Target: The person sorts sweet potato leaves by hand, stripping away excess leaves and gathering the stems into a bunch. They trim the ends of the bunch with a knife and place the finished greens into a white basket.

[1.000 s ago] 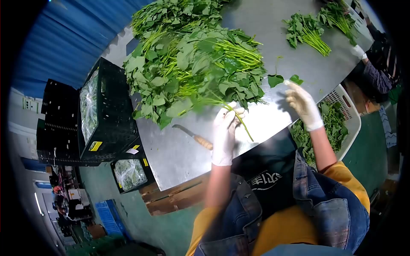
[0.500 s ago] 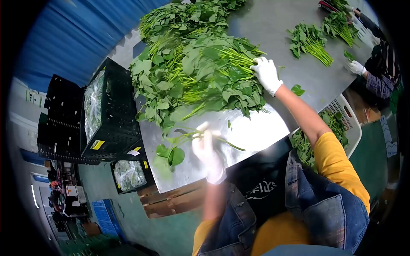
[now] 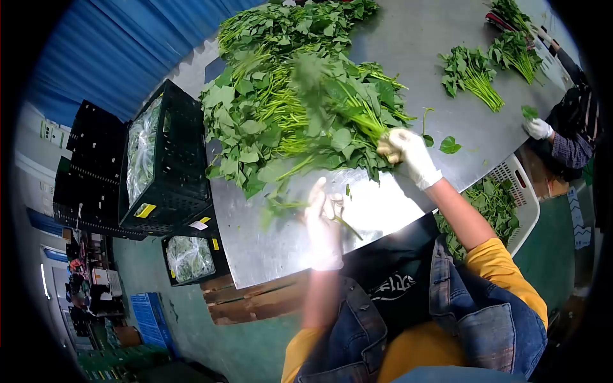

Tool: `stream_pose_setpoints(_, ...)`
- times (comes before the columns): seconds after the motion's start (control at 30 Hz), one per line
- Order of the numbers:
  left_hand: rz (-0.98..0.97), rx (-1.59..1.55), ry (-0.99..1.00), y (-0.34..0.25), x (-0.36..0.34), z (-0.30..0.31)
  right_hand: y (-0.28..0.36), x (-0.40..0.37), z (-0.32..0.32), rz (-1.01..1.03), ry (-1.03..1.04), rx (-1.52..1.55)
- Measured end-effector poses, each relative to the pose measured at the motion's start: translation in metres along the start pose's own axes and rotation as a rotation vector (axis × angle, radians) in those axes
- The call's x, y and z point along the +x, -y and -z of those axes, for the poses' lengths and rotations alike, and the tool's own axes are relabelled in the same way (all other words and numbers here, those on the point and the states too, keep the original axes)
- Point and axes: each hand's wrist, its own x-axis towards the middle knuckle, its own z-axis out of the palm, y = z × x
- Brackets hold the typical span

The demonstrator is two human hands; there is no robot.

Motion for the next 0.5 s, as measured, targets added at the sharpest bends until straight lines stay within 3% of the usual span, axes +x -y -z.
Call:
stream_pose_setpoints(0.03, -0.303, 0.613, 0.118, 0.006, 0.0, 0.002, -0.006, -0.007, -0.001, -0.167, 0.081, 0.066)
stream_pose_setpoints(0.07, -0.303, 0.614, 0.122, -0.002, -0.001, 0.001, -0.004, -0.009, -0.001, -0.115, 0.192, -0.027)
stream_pose_setpoints(0.1, -0.047, 0.163, 0.048, -0.02, -0.002, -0.003, 0.005, -0.013, -0.003, -0.065, 0.302, -0.119)
stream_pose_setpoints(0.17, 0.47, -0.731, -0.11, -0.05, -0.007, -0.008, 0.032, -0.024, -0.015, 0.114, 0.293, -0.073)
stream_pose_setpoints(0.23, 0.445, -0.697, -0.131, -0.051, -0.008, -0.006, 0.062, -0.032, -0.021, 0.092, 0.355, 0.473)
stream_pose_setpoints(0.27, 0.428, -0.691, -0.128, -0.047, -0.008, -0.003, 0.069, -0.031, -0.026, 0.189, 0.345, 0.734)
stream_pose_setpoints(0.37, 0.398, -0.675, -0.117, -0.038, -0.01, 0.001, 0.044, -0.015, -0.016, 0.142, 0.514, 0.966)
stream_pose_setpoints(0.43, 0.376, -0.649, -0.082, -0.035, -0.011, 0.002, 0.016, -0.005, -0.014, -0.142, 0.397, 1.078)
stream_pose_setpoints(0.47, 0.371, -0.649, -0.081, -0.041, -0.008, 0.001, 0.019, -0.014, -0.018, -0.153, 0.456, 1.176)
stream_pose_setpoints(0.5, 0.222, -0.191, -0.034, -0.052, -0.008, -0.001, 0.029, -0.024, -0.024, -0.053, 0.585, 1.222)
